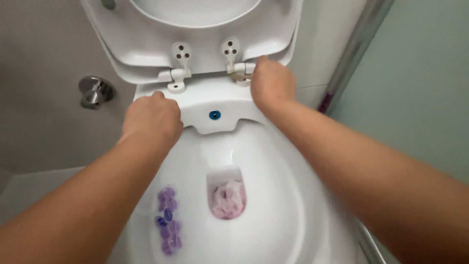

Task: The person scrubs the inside of a toilet bowl using a toilet brush and a toothbrush. They apply cleaning solution, scrub the rim and under the seat, then rinse and dry their hands.

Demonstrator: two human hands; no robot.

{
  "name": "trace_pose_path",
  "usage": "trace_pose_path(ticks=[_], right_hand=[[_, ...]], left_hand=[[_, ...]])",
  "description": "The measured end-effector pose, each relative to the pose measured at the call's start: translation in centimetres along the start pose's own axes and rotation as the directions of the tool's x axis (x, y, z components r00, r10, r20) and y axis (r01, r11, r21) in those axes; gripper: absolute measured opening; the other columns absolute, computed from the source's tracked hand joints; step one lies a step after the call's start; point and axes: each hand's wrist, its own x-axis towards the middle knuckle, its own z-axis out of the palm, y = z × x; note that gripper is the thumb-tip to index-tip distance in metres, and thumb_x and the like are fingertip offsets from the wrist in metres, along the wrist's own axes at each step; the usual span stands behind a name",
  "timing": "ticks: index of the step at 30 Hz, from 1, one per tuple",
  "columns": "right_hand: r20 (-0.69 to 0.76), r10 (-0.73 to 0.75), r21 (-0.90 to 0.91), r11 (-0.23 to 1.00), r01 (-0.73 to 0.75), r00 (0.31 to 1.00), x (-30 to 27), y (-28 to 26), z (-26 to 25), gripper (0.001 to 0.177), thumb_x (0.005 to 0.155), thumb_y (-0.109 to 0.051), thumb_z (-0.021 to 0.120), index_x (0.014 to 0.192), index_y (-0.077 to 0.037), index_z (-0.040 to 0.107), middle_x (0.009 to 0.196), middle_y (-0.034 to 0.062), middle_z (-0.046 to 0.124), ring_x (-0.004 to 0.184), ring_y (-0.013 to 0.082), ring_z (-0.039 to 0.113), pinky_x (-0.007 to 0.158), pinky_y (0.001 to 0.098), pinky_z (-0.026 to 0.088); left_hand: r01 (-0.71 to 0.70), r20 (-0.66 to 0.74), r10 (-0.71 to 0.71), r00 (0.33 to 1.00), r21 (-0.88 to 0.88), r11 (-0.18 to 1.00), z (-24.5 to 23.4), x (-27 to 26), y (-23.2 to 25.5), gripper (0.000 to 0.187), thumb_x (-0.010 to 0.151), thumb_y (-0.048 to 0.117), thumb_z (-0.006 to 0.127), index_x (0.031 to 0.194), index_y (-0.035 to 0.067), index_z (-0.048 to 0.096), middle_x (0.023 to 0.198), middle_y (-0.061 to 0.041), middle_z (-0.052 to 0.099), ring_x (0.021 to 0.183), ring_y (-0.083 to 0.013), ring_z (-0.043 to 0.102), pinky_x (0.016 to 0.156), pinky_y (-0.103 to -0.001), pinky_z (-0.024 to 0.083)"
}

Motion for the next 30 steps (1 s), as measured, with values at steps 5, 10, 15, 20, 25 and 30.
trace_pose_path(ticks=[5, 10, 15, 20, 25, 30], right_hand=[[-0.079, -0.007, 0.045, 0.999, 0.011, 0.997, -0.5, 2.1, 0.6, 0.013, 0.095, -0.010, 0.059, 0.099, -0.006, 0.071, 0.098, 0.0183, 0.072, 0.092, 0.0397, 0.068, 0.079, 0.0537, 0.050], [-0.222, -0.258, -0.011, 0.965, 0.262, 0.940, 0.2, 3.3, 0.4, 0.020, 0.088, -0.023, 0.073, 0.097, -0.005, 0.069, 0.099, 0.0143, 0.070, 0.095, 0.0336, 0.067, 0.082, 0.0476, 0.044], [-0.165, -0.265, -0.009, 0.964, 0.267, 0.950, 0.0, 2.5, 1.1, 0.023, 0.092, -0.022, 0.072, 0.105, -0.003, 0.067, 0.101, 0.0135, 0.071, 0.093, 0.0306, 0.067, 0.083, 0.0455, 0.045], [-0.078, -0.156, -0.004, 0.988, 0.157, 0.985, -0.3, 4.2, 0.6, 0.023, 0.094, -0.026, 0.071, 0.104, -0.005, 0.068, 0.100, 0.0139, 0.072, 0.089, 0.0305, 0.068, 0.081, 0.0468, 0.047], [-0.194, -0.277, -0.004, 0.959, 0.282, 0.941, 0.0, 2.1, 1.5, 0.026, 0.091, -0.026, 0.074, 0.102, -0.003, 0.067, 0.101, 0.0156, 0.072, 0.083, 0.0383, 0.068, 0.075, 0.0474, 0.053], [-0.126, -0.232, 0.029, 0.971, 0.237, 0.965, -0.6, 3.1, 0.3, 0.028, 0.093, -0.025, 0.073, 0.103, 0.000, 0.064, 0.099, 0.0189, 0.071, 0.083, 0.0398, 0.069, 0.071, 0.0498, 0.054]], left_hand=[[-0.033, -0.016, 0.034, 0.999, 0.060, 0.998, -0.5, -0.6, 0.2, 0.037, 0.092, 0.039, 0.068, 0.111, 0.008, 0.076, 0.123, -0.017, 0.066, 0.109, -0.0330, 0.068, 0.088, -0.041, 0.057], [-0.092, 0.123, 0.064, 0.990, 0.236, 0.968, -0.7, 0.7, 1.1, 0.033, 0.102, 0.034, 0.060, 0.109, 0.007, 0.079, 0.113, -0.016, 0.077, 0.102, -0.0277, 0.077, 0.084, -0.039, 0.062], [-0.068, -0.039, 0.077, 0.996, 0.194, 0.979, -1.0, 3.2, 1.8, 0.021, 0.088, 0.008, 0.070, 0.106, 0.011, 0.081, 0.114, -0.013, 0.076, 0.107, -0.0304, 0.073, 0.084, -0.040, 0.060], [-0.065, -0.087, 0.086, 0.993, 0.222, 0.973, -0.7, 4.4, 1.6, 0.021, 0.090, 0.007, 0.068, 0.107, 0.011, 0.080, 0.115, -0.014, 0.075, 0.109, -0.0306, 0.072, 0.085, -0.039, 0.060], [-0.046, -0.081, 0.061, 0.995, 0.170, 0.984, -0.9, 4.6, 1.4, 0.022, 0.091, 0.005, 0.066, 0.108, 0.009, 0.079, 0.115, -0.015, 0.075, 0.108, -0.0324, 0.072, 0.084, -0.041, 0.060], [-0.052, -0.099, 0.066, 0.993, 0.139, 0.989, -0.8, 4.7, 1.8, 0.023, 0.089, 0.005, 0.068, 0.108, 0.010, 0.079, 0.117, -0.015, 0.074, 0.109, -0.0325, 0.071, 0.086, -0.041, 0.059]])
